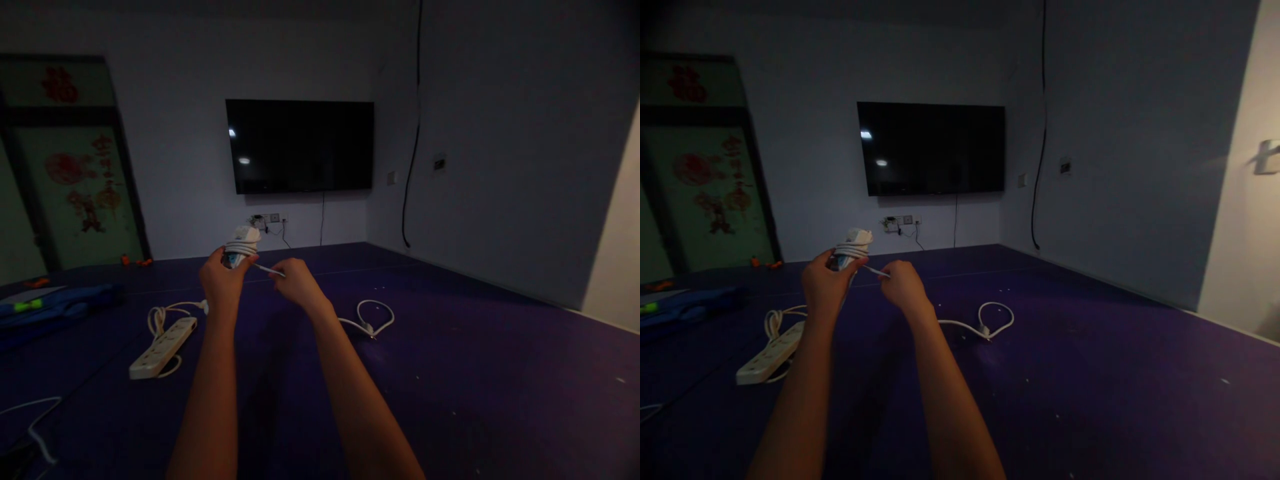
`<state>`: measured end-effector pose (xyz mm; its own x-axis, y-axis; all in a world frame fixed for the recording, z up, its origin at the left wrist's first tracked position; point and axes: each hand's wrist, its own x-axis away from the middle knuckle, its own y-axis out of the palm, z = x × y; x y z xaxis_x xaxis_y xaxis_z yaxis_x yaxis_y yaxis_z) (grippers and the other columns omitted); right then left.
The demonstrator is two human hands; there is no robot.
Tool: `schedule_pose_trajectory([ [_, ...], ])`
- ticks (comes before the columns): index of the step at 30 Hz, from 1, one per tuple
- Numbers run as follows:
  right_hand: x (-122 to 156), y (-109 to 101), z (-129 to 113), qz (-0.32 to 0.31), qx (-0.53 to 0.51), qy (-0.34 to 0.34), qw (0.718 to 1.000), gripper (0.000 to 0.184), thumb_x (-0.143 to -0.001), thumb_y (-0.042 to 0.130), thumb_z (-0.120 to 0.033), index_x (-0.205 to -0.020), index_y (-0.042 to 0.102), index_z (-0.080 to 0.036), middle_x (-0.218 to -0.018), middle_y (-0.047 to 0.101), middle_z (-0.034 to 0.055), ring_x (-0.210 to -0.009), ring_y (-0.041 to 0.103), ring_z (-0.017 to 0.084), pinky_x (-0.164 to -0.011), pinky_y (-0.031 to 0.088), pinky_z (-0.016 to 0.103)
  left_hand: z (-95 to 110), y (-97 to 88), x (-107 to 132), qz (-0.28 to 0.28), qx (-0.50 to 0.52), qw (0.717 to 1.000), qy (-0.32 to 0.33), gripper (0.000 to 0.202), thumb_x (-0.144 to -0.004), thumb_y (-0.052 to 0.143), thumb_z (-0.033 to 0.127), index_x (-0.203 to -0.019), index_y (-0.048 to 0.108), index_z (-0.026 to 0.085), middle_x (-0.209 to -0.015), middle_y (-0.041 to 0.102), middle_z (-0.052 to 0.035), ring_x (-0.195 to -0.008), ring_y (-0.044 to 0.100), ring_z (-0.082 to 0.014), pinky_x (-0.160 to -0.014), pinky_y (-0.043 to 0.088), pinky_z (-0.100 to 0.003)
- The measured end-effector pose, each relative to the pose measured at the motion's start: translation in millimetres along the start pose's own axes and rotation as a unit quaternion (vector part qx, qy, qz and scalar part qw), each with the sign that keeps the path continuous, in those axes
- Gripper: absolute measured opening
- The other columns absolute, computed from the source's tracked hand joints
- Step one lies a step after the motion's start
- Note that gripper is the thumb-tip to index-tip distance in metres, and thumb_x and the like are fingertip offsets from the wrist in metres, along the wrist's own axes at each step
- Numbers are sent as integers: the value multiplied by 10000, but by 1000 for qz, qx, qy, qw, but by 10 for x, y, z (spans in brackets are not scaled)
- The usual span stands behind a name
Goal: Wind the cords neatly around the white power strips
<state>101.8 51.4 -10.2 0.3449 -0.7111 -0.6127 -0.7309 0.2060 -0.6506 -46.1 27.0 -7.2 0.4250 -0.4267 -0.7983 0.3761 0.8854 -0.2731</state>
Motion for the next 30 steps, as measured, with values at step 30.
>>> schedule_pose_trajectory([
  [30,75,-285,-54,111,1,-51,992,212,-828,517,-142,-849,728,-140,-726,689,65,-662,590,150,-635,374,237,87,-1,-11,-242,35,965,98,418,-771,533,490,-970,634,136,-889,697,-119,-805,650,-243,-707,464,-317],
])
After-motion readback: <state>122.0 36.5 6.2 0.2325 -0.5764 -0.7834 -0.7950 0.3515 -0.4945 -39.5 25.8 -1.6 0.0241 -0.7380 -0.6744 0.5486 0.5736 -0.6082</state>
